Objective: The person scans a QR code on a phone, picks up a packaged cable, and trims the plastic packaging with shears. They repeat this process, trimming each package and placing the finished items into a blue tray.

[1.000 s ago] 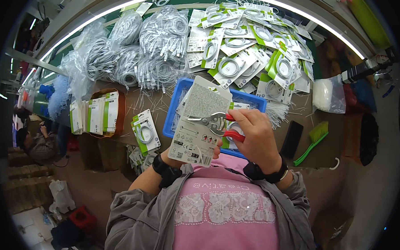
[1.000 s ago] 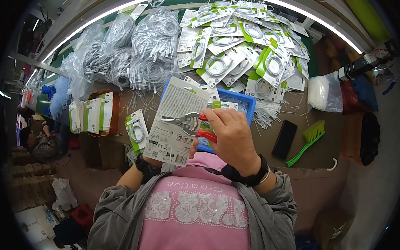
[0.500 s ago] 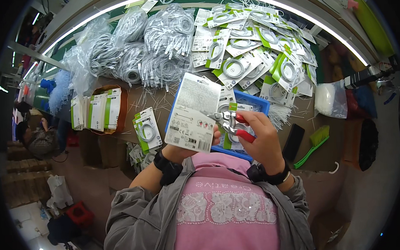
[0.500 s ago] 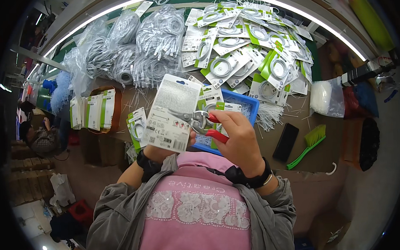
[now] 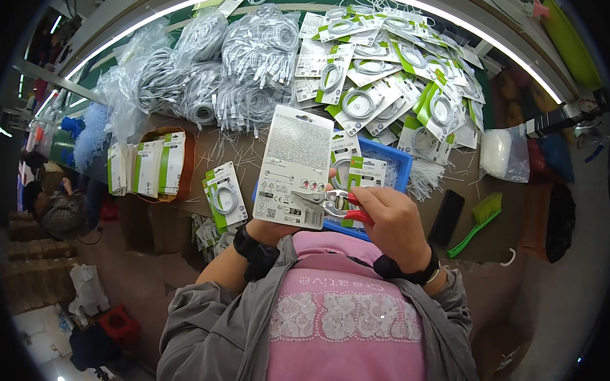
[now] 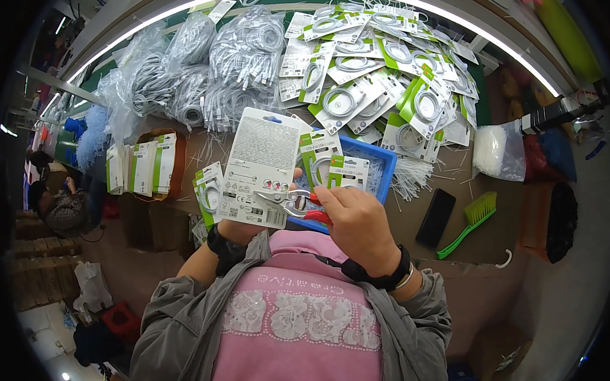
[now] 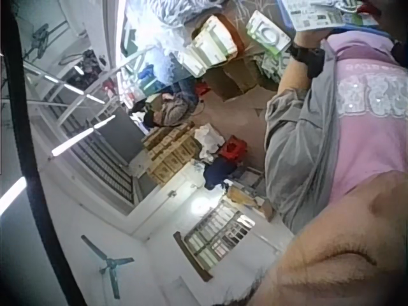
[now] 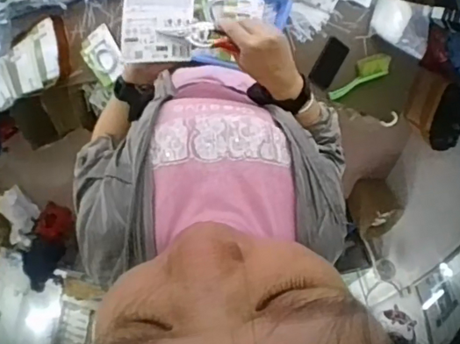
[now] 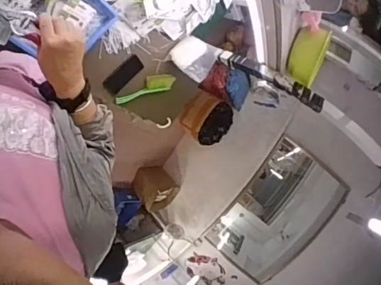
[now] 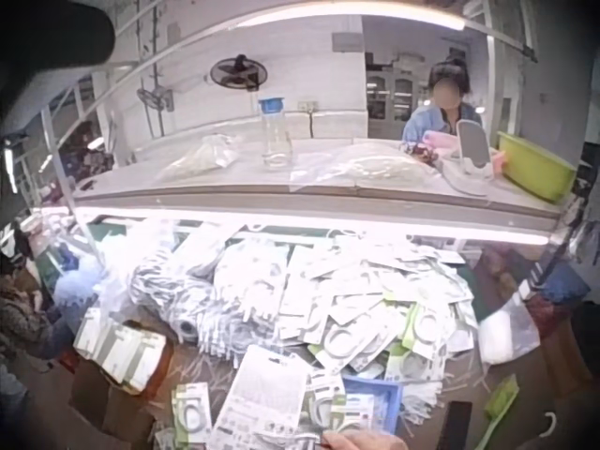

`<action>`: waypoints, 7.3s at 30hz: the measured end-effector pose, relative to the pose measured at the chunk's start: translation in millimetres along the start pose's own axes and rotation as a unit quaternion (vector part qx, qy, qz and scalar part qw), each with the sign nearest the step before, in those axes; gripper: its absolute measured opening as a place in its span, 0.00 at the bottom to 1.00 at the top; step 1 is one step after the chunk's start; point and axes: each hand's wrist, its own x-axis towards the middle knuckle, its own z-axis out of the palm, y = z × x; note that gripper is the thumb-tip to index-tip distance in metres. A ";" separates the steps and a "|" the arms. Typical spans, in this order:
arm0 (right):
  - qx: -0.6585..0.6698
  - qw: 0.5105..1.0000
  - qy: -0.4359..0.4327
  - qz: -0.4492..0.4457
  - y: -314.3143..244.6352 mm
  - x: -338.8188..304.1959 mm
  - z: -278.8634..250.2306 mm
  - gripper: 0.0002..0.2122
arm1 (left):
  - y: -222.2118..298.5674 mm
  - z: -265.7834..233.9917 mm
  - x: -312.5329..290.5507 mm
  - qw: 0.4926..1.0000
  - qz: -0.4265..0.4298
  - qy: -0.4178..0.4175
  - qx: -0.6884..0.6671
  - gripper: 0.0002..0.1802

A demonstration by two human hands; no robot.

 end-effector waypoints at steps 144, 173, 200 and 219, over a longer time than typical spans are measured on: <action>0.251 0.948 0.125 0.150 3.2 21.5 -10.1 0.21 | 2.1 27.8 -12.3 0.978 -0.197 0.040 0.064 0.48; 0.251 0.957 0.121 -0.079 -12.9 35.4 21.1 0.16 | -11.1 15.0 -2.4 0.984 -0.137 -0.067 -0.091 0.30; -0.071 0.994 0.079 0.020 6.4 2.4 -19.7 0.26 | 4.7 25.0 -14.3 0.985 -0.158 -0.004 0.073 0.52; 0.008 0.998 0.056 -0.001 -12.3 8.7 -14.2 0.24 | 2.0 56.1 -18.4 0.714 -0.087 0.047 0.694 0.30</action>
